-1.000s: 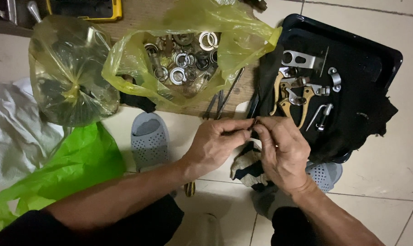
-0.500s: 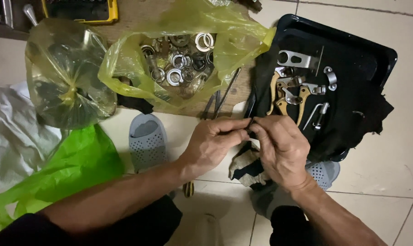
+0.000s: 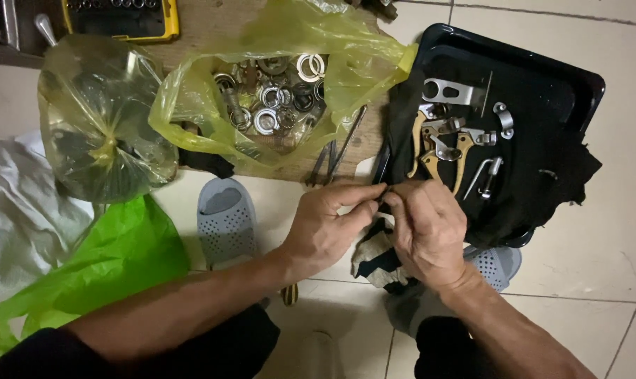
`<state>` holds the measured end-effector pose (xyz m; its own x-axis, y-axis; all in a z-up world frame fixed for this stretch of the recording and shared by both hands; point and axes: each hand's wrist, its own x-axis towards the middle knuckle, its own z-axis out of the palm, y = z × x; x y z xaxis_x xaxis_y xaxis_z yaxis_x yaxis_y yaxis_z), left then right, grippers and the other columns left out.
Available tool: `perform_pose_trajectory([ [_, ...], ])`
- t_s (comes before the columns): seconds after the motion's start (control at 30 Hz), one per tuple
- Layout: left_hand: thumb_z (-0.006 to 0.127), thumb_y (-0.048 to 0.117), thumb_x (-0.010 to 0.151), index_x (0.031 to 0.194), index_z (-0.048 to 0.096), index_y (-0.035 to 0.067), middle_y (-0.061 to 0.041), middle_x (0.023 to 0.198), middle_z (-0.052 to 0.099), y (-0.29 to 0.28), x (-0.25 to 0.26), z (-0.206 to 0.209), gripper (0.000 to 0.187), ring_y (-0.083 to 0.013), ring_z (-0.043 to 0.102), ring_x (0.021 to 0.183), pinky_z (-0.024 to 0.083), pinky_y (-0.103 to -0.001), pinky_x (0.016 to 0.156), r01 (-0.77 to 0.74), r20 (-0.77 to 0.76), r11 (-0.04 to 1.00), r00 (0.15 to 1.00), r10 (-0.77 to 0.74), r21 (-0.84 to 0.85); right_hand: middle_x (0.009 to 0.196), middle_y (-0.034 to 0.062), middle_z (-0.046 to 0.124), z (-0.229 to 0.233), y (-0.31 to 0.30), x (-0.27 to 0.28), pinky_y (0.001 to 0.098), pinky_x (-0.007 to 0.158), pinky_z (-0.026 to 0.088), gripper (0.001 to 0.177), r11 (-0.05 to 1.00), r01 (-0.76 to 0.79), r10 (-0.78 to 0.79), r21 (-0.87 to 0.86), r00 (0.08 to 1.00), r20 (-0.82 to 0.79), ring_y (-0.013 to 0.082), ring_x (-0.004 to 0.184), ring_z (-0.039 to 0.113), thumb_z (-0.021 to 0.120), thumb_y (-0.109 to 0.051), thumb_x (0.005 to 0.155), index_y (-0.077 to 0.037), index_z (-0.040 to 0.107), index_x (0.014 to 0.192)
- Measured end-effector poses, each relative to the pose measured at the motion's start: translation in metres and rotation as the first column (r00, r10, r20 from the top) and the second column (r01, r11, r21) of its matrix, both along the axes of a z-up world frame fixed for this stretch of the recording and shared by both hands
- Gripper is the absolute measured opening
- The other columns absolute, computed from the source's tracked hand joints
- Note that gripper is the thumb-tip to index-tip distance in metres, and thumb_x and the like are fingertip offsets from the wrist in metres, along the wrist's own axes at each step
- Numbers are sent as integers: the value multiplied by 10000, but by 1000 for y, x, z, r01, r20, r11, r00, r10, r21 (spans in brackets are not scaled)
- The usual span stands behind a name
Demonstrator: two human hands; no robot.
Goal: The person sits on the floor and cleans small metal mechanical parts using a cloth. They pick up a part, wipe it, and then use a screwdriver to clean a small hole in the part before wiping it again.
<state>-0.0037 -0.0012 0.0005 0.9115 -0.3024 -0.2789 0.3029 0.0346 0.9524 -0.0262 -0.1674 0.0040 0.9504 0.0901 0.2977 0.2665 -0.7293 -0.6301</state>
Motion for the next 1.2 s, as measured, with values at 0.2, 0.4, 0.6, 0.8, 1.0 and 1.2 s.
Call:
perform_pose_trajectory([
  [0.2,667,22,939,1195,750,75,-176,995,750,-3,-2,-21,275,-302,732,1001,593,-411,854,-2,186,997,983,-11,72,726,179,614,-5,-1,-4,470,552,498,119,986,75,-59,149,992,-110,464,699,634,643,-93,1015,-26,687,927],
  [0.4,711,97,892,1179,709,32,-165,998,699,-3,-4,-9,294,-336,717,934,595,-423,829,30,273,973,958,-94,229,679,182,588,1,2,0,447,538,499,142,994,52,-48,97,998,-48,445,631,609,657,-81,1006,-22,688,880],
  [0.6,758,72,840,1067,695,21,-151,882,667,-5,-8,-16,242,-329,716,826,590,-415,725,-13,220,974,975,-38,226,648,147,589,3,8,4,389,524,495,166,980,75,-46,183,987,-157,378,605,631,675,-95,992,-56,719,837],
  [0.8,748,95,877,946,666,22,-191,811,663,0,-4,-20,130,-377,711,763,573,-429,615,-13,129,960,991,-24,280,595,44,608,17,24,1,280,571,500,216,775,436,-46,457,761,-647,98,629,572,675,-156,986,-72,768,811],
  [1.0,834,163,801,918,722,84,-160,830,733,11,-1,-21,180,-322,752,762,600,-390,625,85,-115,939,992,-49,335,581,103,634,12,24,-1,310,563,487,264,707,568,-2,420,596,-803,154,606,579,682,-209,987,-55,787,801],
  [1.2,803,149,818,978,735,15,-202,838,739,32,6,-14,220,-258,752,704,648,-340,603,62,-301,975,954,6,216,670,110,733,41,25,7,338,659,554,259,823,498,6,273,474,-881,186,684,664,653,-265,968,-94,813,856],
])
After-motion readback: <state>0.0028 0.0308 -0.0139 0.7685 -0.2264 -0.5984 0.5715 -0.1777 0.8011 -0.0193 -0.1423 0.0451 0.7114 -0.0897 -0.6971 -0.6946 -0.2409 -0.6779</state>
